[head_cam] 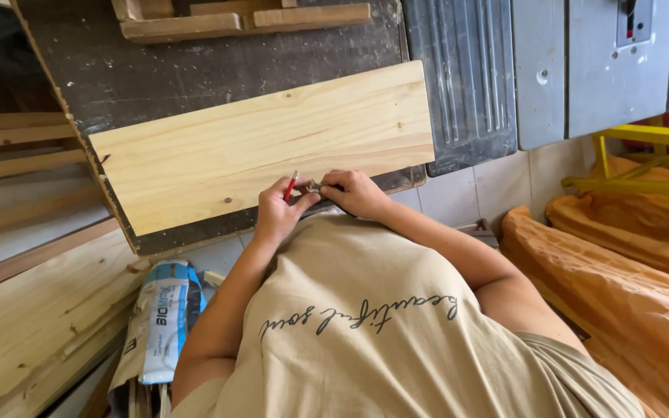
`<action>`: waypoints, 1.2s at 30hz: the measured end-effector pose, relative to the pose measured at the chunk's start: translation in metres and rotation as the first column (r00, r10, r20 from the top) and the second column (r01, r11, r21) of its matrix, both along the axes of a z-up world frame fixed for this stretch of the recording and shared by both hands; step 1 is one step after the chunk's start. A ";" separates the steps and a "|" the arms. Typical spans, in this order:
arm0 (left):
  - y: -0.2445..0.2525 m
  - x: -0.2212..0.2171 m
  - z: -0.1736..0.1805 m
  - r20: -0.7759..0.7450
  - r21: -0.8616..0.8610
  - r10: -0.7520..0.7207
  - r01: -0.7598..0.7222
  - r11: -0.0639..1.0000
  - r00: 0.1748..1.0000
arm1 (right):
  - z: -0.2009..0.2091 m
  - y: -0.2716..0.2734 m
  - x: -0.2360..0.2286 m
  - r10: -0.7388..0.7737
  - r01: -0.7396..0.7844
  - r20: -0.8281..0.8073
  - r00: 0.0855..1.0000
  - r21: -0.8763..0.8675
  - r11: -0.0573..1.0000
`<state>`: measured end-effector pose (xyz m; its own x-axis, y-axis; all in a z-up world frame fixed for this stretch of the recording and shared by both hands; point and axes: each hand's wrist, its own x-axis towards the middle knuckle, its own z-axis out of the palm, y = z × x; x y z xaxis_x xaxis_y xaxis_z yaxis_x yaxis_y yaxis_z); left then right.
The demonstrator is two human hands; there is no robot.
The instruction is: Measuring and marking wooden boards and frames using a tape measure and pencil on a workbench.
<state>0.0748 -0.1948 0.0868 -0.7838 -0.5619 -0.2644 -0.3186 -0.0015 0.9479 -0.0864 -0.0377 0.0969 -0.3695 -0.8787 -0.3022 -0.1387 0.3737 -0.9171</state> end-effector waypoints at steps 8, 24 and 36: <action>0.044 -0.068 0.025 0.134 0.055 0.033 -0.041 0.998 0.990 | 0.005 0.017 -0.029 -0.277 0.374 0.345 0.897 -0.254 0.892; 0.027 -0.148 0.065 0.709 -0.183 -0.213 0.467 0.865 0.672 | -0.036 0.066 -0.150 -0.680 0.832 0.517 0.520 -0.126 0.540; -0.046 -0.177 0.071 0.846 -0.141 -0.214 0.592 0.793 0.488 | -0.097 0.077 -0.238 -0.765 0.806 0.398 0.507 0.096 0.584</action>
<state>-0.1019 -0.2406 0.1582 -0.5456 -0.4287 -0.7201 -0.7642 0.6072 0.2175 -0.3246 0.0398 0.0000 -0.8035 -0.3127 -0.5066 0.5109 0.0748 -0.8564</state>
